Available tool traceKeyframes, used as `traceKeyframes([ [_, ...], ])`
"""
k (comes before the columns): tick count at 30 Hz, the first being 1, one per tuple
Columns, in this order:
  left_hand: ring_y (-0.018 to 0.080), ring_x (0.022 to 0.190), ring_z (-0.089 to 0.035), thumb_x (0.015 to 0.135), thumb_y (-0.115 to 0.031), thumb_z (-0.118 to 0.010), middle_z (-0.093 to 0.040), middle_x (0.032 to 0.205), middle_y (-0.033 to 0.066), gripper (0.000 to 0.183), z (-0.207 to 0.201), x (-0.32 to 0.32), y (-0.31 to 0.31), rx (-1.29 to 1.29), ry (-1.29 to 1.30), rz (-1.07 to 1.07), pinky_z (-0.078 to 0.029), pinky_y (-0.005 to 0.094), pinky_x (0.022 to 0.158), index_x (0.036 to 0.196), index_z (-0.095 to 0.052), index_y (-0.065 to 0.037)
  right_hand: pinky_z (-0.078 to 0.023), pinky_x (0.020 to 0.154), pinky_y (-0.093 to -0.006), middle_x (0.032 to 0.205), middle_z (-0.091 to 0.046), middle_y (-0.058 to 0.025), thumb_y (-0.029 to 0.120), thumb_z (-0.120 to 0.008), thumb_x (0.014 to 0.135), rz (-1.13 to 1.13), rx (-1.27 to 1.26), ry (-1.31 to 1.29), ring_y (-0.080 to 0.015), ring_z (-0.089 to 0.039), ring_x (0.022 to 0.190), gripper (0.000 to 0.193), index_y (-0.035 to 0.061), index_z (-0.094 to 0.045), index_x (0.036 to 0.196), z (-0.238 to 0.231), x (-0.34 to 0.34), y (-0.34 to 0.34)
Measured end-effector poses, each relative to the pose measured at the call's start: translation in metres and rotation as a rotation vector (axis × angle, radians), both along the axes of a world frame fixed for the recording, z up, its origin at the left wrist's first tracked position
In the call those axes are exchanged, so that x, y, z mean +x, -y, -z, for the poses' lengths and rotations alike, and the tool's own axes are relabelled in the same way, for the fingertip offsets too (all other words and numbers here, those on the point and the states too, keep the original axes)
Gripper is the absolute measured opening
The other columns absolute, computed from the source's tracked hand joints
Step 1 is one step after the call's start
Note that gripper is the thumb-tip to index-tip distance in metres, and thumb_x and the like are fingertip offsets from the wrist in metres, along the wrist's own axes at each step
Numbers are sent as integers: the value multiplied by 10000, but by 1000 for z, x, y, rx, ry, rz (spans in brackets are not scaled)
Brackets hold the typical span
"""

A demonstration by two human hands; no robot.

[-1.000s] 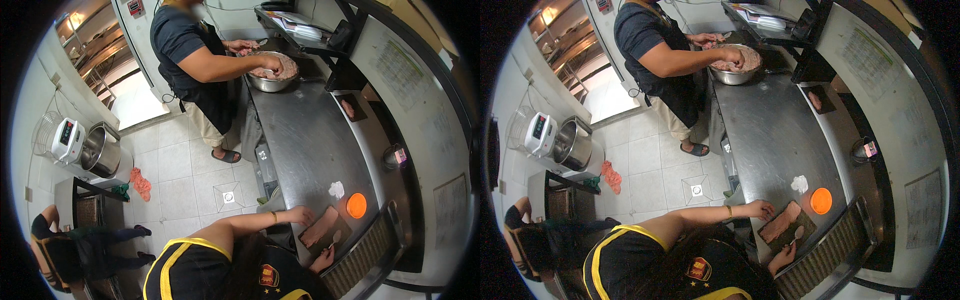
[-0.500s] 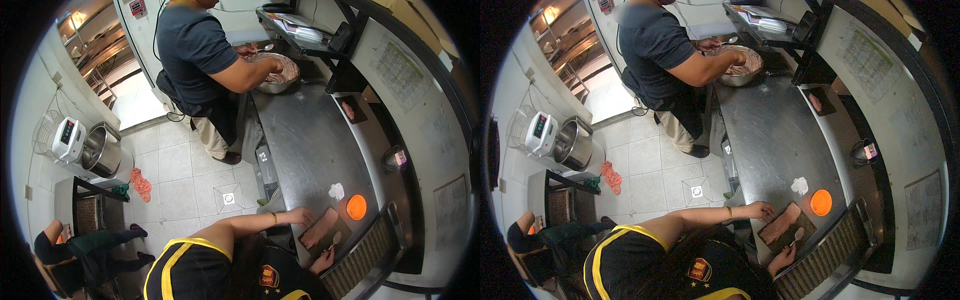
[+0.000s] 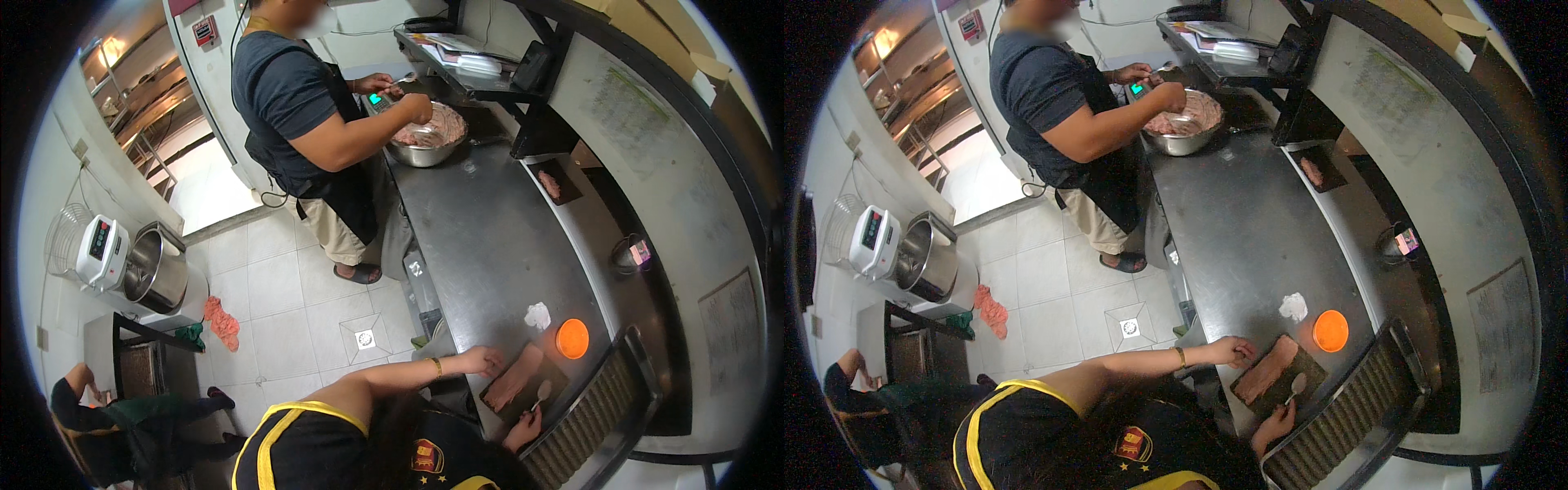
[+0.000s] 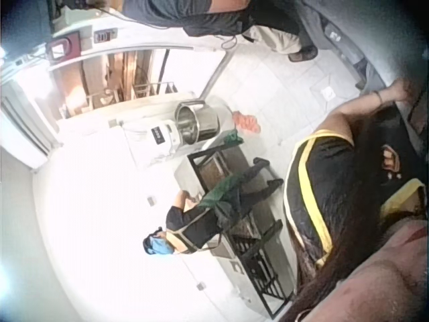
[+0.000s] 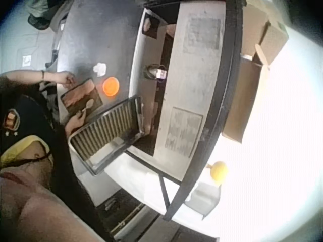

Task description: The person spreads a pink paste onto a sheet of seaweed using a spoon. They then roll the seaweed into a cylindrical shape and place it on a tray.

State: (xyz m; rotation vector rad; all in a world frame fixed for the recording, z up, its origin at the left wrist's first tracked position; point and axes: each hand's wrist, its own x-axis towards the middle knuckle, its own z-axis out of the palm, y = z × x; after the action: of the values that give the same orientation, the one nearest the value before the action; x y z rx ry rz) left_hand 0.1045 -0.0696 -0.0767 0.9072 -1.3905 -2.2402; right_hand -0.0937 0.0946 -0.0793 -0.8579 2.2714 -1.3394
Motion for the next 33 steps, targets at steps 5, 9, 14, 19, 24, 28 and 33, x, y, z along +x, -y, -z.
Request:
traceKeyframes([
  [5, 227, 923, -632, 811, 68, -381, -574, 1150, 123, 396, -8, 5, 3, 19, -2, 24, -531, 295, 731, 1195, -450, -2, -421, 630, -320, 808, -588, -108, 30, -443, 880, 40, -70, 101, -188, -512, 660, 331, -31, -531, 1194, -1, 5, 2],
  [9, 237, 950, -625, 820, 62, -352, -572, 1153, 124, 403, -8, 6, 3, 4, 21, 32, -520, 295, 740, 1209, -439, 2, -420, 625, -308, 794, -583, -96, 12, -463, 864, 58, -28, 40, -165, -501, 658, 325, -33, -542, 1175, -11, 11, 4],
  [14, 234, 943, -628, 832, 48, -343, -574, 1153, 119, 401, -5, 3, 3, 34, 11, 34, -521, 296, 733, 1221, -432, 4, -419, 623, -300, 781, -580, -82, -2, -477, 850, 69, -53, 33, -152, -495, 657, 319, -34, -550, 1160, 0, 6, 1],
  [19, 231, 939, -630, 842, 35, -339, -575, 1154, 114, 397, -11, 6, 3, 8, 28, 38, -522, 295, 732, 1228, -426, 2, -421, 619, -291, 787, -590, -77, -2, -487, 851, 57, -80, 31, -150, -504, 656, 313, -32, -552, 1156, -2, 8, 1],
  [24, 227, 937, -631, 845, 33, -335, -576, 1153, 109, 400, -12, 6, 3, 17, 30, 44, -520, 289, 726, 1234, -424, -2, -423, 608, -295, 783, -591, -76, 9, -485, 858, 65, -102, 51, -149, -503, 643, 311, -30, -551, 1159, 4, 6, 0],
  [28, 226, 933, -632, 836, 41, -337, -576, 1153, 109, 413, -10, 6, 2, 26, 30, 46, -520, 287, 723, 1238, -422, -2, -424, 604, -304, 785, -593, -78, 28, -483, 868, 68, -79, 24, -153, -505, 639, 308, -23, -553, 1164, 4, 6, -1],
  [33, 226, 929, -634, 829, 47, -337, -580, 1146, 110, 422, -5, 6, 3, 7, 18, 45, -520, 286, 717, 1239, -422, -5, -421, 600, -285, 786, -586, -72, 18, -481, 859, 73, -76, 26, -142, -504, 640, 312, -24, -559, 1158, -3, 10, 0],
])
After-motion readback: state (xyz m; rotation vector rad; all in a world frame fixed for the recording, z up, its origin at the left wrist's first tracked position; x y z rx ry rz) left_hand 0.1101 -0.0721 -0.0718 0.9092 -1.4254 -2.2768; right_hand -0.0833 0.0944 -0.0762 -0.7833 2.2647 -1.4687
